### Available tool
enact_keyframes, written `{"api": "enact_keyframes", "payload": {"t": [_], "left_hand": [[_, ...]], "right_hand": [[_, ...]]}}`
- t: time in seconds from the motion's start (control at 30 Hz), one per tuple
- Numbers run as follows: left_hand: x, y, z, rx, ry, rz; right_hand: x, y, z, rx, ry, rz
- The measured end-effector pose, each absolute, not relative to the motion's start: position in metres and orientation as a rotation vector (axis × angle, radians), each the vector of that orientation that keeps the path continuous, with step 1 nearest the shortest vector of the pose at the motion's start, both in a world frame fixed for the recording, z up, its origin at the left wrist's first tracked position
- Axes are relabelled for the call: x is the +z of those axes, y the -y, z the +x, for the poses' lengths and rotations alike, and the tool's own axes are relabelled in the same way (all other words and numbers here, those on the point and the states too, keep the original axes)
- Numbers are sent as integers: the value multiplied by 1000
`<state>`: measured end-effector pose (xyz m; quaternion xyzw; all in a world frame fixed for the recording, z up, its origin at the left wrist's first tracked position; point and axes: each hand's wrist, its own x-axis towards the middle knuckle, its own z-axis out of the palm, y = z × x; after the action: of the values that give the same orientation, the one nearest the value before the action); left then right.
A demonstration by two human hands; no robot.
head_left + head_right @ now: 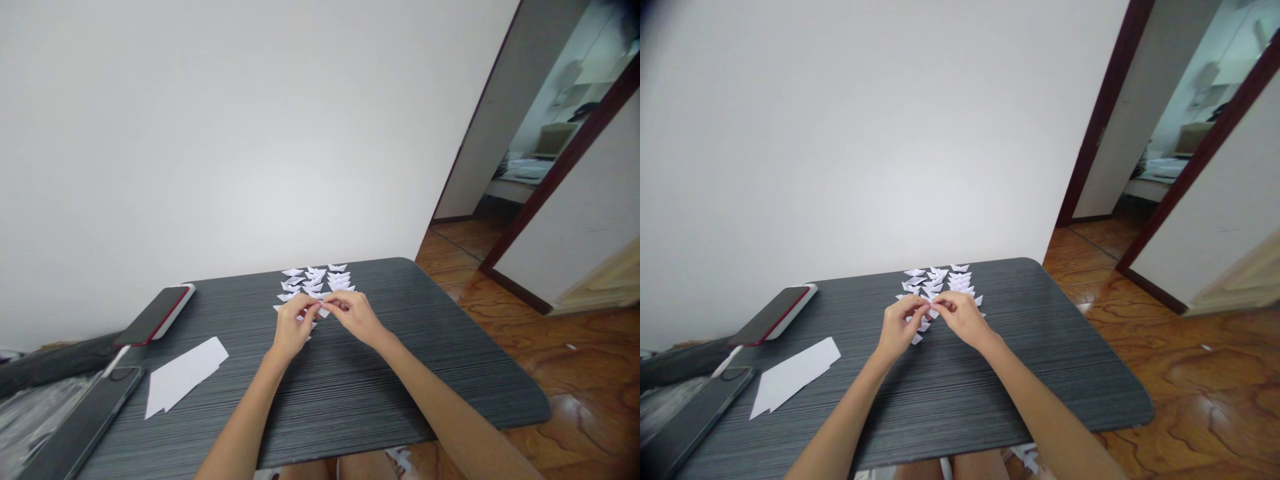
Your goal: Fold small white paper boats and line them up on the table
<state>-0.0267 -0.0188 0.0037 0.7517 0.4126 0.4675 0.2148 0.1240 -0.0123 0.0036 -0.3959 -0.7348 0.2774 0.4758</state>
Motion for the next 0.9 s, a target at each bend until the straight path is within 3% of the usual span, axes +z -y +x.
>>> {"api": "enact_keyframes", "payload": {"t": [0.23,0.5,0.9], "left_hand": [[2,23,-25,1363,-1178,1981],[-5,19,-22,1593,-1193,1694],[0,21,-20,1549,-922,1657]], "right_hand": [[2,9,128,680,1787,-947],[-9,8,120,893,1563,-876],[-6,12,126,526,1675,-865]]}}
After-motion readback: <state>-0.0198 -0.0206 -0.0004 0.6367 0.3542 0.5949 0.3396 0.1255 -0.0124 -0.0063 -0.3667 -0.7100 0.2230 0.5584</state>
